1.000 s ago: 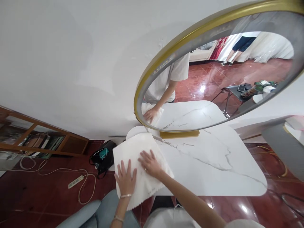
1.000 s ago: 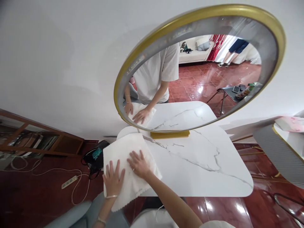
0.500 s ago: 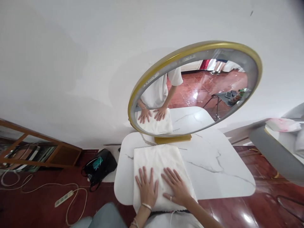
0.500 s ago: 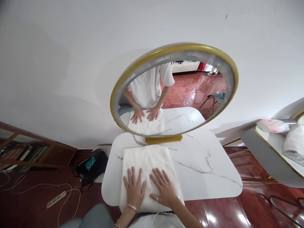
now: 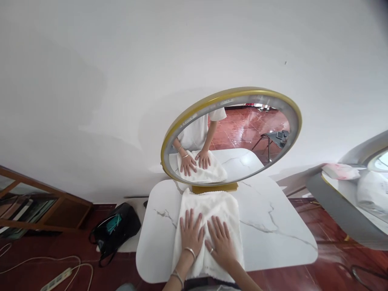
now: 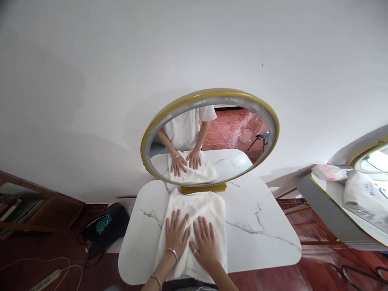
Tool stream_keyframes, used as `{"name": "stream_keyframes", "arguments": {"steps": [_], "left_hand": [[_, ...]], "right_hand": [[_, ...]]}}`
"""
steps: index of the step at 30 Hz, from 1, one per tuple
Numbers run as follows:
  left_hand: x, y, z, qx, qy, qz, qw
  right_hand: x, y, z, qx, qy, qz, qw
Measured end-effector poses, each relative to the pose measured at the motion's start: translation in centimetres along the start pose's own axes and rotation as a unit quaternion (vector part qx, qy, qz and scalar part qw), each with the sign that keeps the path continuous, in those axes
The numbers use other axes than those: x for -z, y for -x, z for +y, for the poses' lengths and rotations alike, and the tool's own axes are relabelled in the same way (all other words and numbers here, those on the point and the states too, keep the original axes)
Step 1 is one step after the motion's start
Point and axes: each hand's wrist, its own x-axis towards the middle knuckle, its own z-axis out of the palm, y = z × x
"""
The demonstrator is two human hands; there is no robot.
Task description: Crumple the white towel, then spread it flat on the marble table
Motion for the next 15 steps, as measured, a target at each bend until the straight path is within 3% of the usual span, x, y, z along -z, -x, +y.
{"name": "stream_keyframes", "arguments": {"steps": [5,9,12,15], "left_hand": [[0.9,2.5,-4.6,0.047,-0.061,0.023,0.997],[1.8,6.3,-7.9,0.097,-0.098,0.039,0.99],[2.3,8.5,-9.1,0.132,-0.12,0.058,0.982],[2.5,9.3,-9.2,0.163,-0.136,0.076,0.974]], "right_hand": [[-0.7,-1.2,-3.0,0.092,-0.066,-0.061,0.992],[-0.1,-2.3,-5.3,0.224,-0.141,-0.13,0.955],[0.3,-2.9,-6.7,0.278,-0.158,-0.136,0.938],[0.1,-3.2,-7.4,0.303,-0.146,-0.102,0.936]]}}
